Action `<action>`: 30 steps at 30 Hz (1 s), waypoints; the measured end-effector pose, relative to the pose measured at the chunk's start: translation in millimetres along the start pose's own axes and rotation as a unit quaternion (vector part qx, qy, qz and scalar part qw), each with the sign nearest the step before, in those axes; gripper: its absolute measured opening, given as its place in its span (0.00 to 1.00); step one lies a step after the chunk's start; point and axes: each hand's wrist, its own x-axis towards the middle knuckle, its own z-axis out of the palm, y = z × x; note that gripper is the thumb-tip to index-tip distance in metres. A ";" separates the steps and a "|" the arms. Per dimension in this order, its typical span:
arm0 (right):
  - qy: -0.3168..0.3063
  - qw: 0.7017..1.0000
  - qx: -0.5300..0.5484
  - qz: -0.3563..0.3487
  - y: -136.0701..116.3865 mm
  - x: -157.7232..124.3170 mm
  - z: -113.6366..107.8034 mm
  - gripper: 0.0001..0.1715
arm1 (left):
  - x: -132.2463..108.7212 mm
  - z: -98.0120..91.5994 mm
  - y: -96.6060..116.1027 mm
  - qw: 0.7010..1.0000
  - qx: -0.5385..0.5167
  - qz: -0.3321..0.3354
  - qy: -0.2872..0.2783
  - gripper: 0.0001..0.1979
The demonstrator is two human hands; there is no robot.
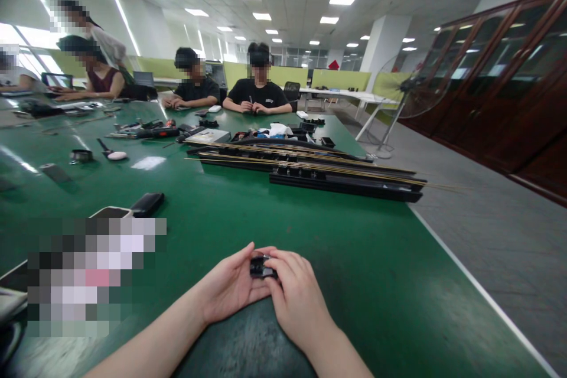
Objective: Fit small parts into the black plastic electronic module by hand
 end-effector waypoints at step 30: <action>0.015 0.988 0.152 0.013 1.8 3.5 2.0 0.17 | -0.2 -1.9 1.3 1.000 0.020 -0.003 -0.021 0.19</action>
